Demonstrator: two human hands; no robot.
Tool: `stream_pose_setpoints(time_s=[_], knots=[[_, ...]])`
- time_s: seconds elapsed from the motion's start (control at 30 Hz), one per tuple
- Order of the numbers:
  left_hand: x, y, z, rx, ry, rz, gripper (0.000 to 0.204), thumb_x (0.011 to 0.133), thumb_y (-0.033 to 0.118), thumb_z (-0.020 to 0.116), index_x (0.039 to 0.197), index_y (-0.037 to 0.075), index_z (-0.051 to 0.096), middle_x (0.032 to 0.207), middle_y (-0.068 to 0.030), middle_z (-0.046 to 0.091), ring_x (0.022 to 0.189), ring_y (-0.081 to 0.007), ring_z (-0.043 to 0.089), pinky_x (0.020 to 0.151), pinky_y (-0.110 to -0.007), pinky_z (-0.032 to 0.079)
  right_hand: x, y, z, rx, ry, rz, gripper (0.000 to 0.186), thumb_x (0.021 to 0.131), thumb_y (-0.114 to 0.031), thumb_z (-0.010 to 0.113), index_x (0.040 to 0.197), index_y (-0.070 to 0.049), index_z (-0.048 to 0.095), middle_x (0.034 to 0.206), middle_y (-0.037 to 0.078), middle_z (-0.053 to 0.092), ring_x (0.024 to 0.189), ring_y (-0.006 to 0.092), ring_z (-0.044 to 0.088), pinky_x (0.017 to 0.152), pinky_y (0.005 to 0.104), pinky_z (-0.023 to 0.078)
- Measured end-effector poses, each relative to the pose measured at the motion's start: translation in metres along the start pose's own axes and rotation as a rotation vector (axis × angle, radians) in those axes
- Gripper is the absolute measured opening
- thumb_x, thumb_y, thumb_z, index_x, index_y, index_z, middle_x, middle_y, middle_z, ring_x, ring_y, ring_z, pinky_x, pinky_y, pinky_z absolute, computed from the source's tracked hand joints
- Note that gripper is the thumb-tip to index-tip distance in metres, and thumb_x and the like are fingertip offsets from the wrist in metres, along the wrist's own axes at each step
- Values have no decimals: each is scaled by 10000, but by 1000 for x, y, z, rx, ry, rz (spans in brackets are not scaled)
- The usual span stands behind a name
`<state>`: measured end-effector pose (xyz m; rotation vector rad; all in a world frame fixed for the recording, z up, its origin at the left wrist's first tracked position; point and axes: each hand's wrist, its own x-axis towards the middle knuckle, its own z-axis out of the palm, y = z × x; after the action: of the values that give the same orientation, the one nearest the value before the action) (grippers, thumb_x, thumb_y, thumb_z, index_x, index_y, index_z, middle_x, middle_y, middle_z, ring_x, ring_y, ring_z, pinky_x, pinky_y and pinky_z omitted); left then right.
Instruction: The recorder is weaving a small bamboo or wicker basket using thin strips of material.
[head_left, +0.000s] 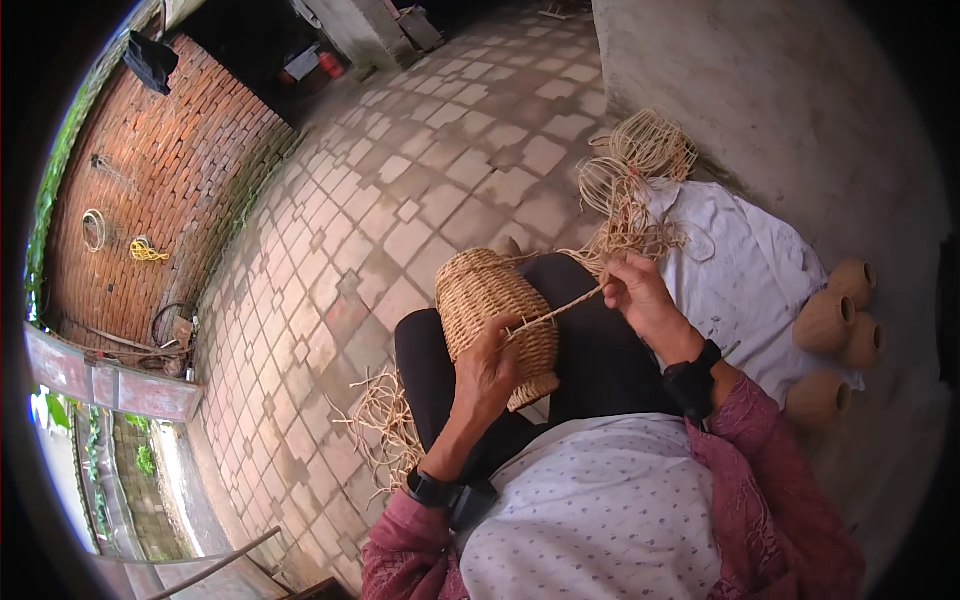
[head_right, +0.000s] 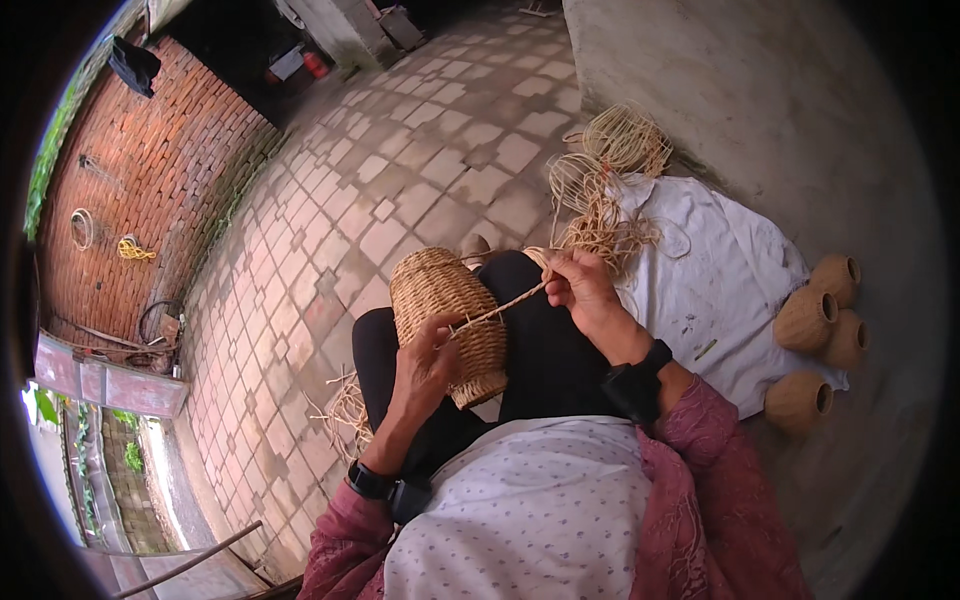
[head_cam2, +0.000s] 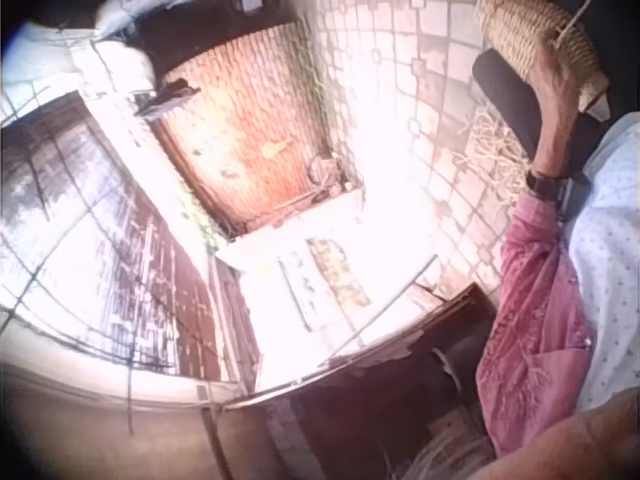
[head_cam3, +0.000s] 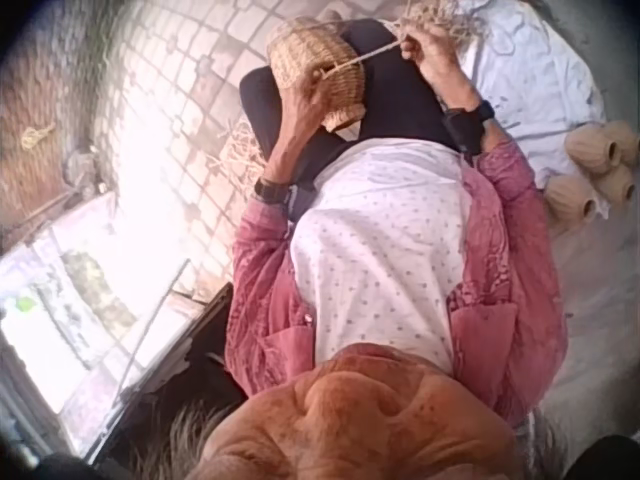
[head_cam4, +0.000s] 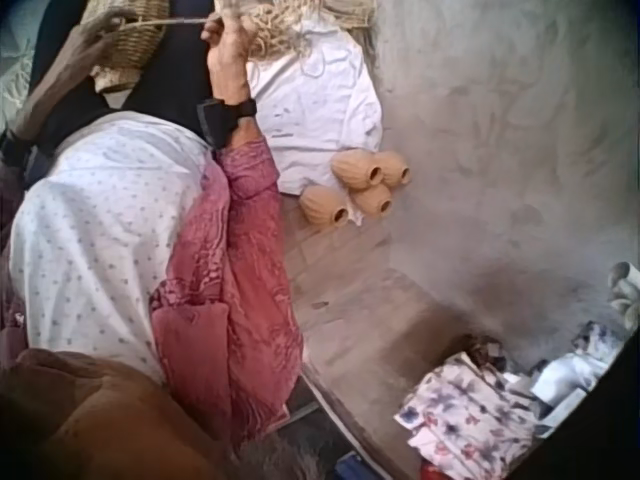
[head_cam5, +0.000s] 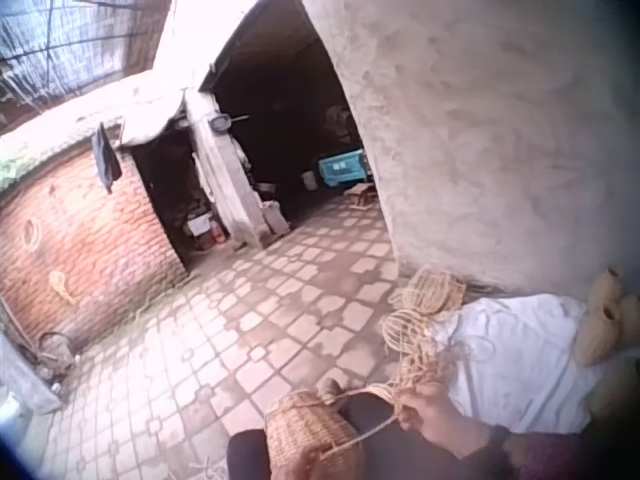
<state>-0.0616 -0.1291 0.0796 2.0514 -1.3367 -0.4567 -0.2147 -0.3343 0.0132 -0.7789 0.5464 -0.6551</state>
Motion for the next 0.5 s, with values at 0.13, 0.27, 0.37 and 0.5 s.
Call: stream_pose_setpoints(time_s=[0.13,0.27,0.37,0.5], knots=[[4,7,1,-851,-40,-322,367,884,144,544,1225,32,466,996,-112,537,801,-203,637,695,-307,527,-6,5,16,-189,-52,160,145,873,-192,644,868,-54,602,740,18,626,575,46,572,484,185,471],[-2,14,5,-882,-31,-332,385,884,167,557,1222,20,446,1005,-117,555,819,-181,631,737,-292,510,-20,22,41,-187,-135,325,159,852,-156,664,918,-29,595,767,52,641,581,75,600,497,202,508],[-8,13,10,-868,-42,-313,367,892,159,556,1218,28,450,983,-111,563,837,-170,617,752,-291,513,-23,35,46,-171,-98,418,157,840,-129,670,914,-30,574,769,70,646,584,102,611,498,219,516],[-17,2,19,-816,-23,-271,357,892,173,575,1203,35,470,977,-102,565,846,-162,606,764,-286,508,-25,39,49,-217,-43,489,156,809,-112,670,879,-18,566,758,96,649,564,147,607,463,253,512]])
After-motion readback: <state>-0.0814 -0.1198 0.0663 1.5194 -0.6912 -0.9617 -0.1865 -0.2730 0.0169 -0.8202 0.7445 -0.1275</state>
